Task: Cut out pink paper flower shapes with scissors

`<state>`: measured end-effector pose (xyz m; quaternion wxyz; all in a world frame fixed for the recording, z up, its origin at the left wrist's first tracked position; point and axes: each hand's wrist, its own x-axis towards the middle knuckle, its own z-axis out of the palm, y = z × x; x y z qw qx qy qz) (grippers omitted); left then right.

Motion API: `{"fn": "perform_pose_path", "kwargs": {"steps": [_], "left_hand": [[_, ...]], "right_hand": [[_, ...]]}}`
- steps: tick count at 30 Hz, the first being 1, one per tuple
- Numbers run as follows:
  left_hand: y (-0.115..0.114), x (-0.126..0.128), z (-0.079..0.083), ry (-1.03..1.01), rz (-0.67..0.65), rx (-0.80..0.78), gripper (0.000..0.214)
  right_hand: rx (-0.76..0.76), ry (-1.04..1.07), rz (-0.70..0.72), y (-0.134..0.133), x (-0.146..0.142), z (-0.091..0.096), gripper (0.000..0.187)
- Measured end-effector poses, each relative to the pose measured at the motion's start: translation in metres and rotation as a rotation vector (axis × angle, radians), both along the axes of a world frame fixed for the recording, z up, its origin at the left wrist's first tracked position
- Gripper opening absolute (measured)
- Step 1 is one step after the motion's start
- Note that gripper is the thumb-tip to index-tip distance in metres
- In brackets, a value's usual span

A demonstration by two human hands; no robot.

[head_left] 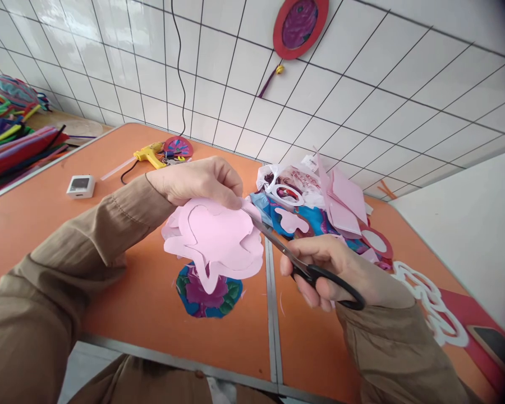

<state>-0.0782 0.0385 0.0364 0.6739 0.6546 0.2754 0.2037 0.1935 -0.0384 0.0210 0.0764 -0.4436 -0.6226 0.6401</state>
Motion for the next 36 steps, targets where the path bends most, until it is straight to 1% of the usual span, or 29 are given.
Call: {"fn": "perform_pose_path", "kwargs": {"steps": [4,6,9,11,12,13,14,15,16,19,22,25,30,34,36], "left_hand": [[0.002,-0.002,-0.001,-0.006,-0.014,-0.010,0.009],[0.002,-0.003,0.000,-0.006,-0.011,-0.021,0.008],[0.003,-0.003,0.000,-0.009,0.029,-0.003,0.007],[0.004,-0.003,0.000,-0.007,0.031,0.014,0.008],[0.003,-0.002,0.000,-0.004,0.022,0.017,0.008],[0.003,0.000,-0.001,0.002,0.013,0.021,0.009],[0.001,0.003,-0.002,0.011,0.006,0.025,0.009],[0.000,0.005,-0.004,0.022,0.000,0.031,0.010],[-0.002,0.009,-0.005,0.032,-0.005,0.036,0.010],[-0.011,0.020,-0.010,0.066,-0.026,0.051,0.011],[-0.019,0.028,-0.013,0.116,-0.019,0.096,0.011],[-0.024,0.033,-0.016,0.176,-0.019,0.158,0.014],[-0.025,0.038,-0.024,0.220,-0.057,0.224,0.023],[-0.026,0.041,-0.028,0.213,-0.055,0.256,0.023],[-0.026,0.041,-0.030,0.201,-0.054,0.245,0.023]], "right_hand": [[-0.010,-0.025,0.014,-0.001,0.003,-0.001,0.044],[-0.013,-0.025,0.016,-0.002,0.010,0.000,0.042],[0.014,-0.017,-0.012,-0.003,0.024,0.004,0.044],[0.092,0.029,-0.082,-0.002,0.030,0.006,0.045],[0.161,0.066,-0.146,-0.002,0.030,0.006,0.044],[0.236,0.099,-0.212,-0.001,0.027,0.006,0.039],[0.334,0.128,-0.322,0.000,0.022,0.004,0.034],[0.414,0.154,-0.411,0.000,0.015,0.002,0.032],[0.465,0.183,-0.462,0.001,0.006,-0.001,0.034],[0.458,0.174,-0.503,0.003,-0.020,-0.009,0.033],[0.400,0.205,-0.488,0.002,-0.033,-0.013,0.030],[0.390,0.229,-0.498,0.001,-0.035,-0.014,0.030],[0.445,0.180,-0.470,0.002,-0.037,-0.017,0.036],[0.482,0.158,-0.438,0.003,-0.040,-0.020,0.034],[0.487,0.174,-0.445,0.002,-0.041,-0.020,0.033]]}}
